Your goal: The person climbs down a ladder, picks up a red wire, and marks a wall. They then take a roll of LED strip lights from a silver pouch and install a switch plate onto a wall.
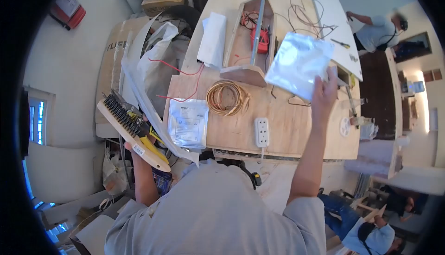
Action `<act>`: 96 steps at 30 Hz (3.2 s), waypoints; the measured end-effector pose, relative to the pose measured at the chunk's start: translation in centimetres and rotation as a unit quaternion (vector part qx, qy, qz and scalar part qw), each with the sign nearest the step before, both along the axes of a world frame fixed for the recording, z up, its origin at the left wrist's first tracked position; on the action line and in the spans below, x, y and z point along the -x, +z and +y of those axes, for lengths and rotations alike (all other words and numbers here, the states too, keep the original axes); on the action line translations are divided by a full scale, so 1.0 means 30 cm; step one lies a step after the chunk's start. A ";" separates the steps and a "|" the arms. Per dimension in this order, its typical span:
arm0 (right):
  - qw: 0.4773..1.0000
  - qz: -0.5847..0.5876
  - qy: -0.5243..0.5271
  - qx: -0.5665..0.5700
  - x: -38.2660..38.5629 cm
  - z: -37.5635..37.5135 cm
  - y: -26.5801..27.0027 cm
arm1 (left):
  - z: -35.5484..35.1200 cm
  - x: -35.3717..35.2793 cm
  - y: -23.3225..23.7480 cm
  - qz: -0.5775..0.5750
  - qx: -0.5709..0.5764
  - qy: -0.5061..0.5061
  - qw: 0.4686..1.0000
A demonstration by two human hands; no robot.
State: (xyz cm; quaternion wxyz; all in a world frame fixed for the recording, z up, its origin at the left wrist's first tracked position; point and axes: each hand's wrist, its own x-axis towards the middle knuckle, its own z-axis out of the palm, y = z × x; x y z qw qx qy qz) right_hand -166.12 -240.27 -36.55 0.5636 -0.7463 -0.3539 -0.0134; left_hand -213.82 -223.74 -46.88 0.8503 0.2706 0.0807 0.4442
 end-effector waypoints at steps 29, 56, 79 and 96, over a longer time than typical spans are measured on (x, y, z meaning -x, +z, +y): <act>0.835 -0.101 0.152 0.520 0.321 0.401 -0.687 | -0.057 0.171 -0.144 -0.018 0.031 0.062 0.997; 0.924 0.073 0.158 0.340 0.154 0.108 -0.528 | -0.021 -0.056 0.050 0.231 -0.078 -0.122 0.962; 0.888 0.414 0.194 0.054 0.179 -0.263 -0.489 | -0.296 -0.767 -0.291 0.647 -0.381 0.113 0.650; 0.819 0.488 0.299 0.038 0.158 -0.318 -0.521 | -0.269 -0.337 -0.305 0.760 -0.469 -0.074 0.444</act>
